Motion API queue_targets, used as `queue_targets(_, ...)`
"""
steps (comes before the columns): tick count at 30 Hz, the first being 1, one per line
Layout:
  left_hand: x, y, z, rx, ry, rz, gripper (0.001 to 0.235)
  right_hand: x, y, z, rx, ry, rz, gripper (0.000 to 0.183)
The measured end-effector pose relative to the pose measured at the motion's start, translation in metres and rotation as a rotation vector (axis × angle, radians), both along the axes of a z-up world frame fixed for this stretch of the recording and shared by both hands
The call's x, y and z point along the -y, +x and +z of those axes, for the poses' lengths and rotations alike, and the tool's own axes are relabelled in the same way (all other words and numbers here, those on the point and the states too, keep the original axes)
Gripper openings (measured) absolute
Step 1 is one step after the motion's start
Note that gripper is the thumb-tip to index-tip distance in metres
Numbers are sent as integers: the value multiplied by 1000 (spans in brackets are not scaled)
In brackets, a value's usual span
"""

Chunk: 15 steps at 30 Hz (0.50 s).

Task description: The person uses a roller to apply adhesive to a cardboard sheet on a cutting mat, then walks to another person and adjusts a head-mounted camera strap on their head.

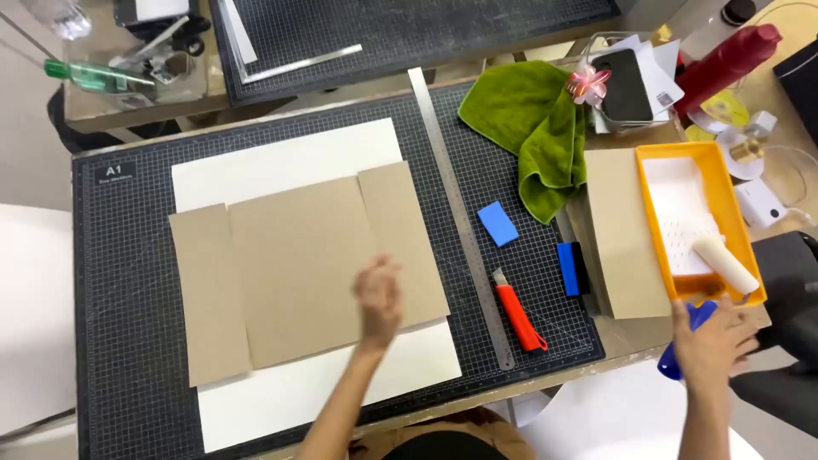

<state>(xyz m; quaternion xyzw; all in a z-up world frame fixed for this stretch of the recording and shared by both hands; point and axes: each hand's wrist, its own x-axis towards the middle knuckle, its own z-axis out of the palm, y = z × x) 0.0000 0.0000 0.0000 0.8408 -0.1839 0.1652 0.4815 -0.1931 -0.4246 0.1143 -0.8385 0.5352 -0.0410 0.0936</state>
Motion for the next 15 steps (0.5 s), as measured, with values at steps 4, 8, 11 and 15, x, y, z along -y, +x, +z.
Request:
queue_targets(4,85,-23,37,-17,-38,-397,28,11,-22,-55,35,-76,23,85)
queue_targets(8,184,-56,5,-126,273,-755,32,35,-32,-77,92,49,-7,89)
queue_targets(11,256,-81,8,25,382,-894,35,37,-34,-73,42,130,-44,81)
queue_targets(15,328,-110,19,212,505,-1006,50,48,-45,-64,108,294,-93,78)
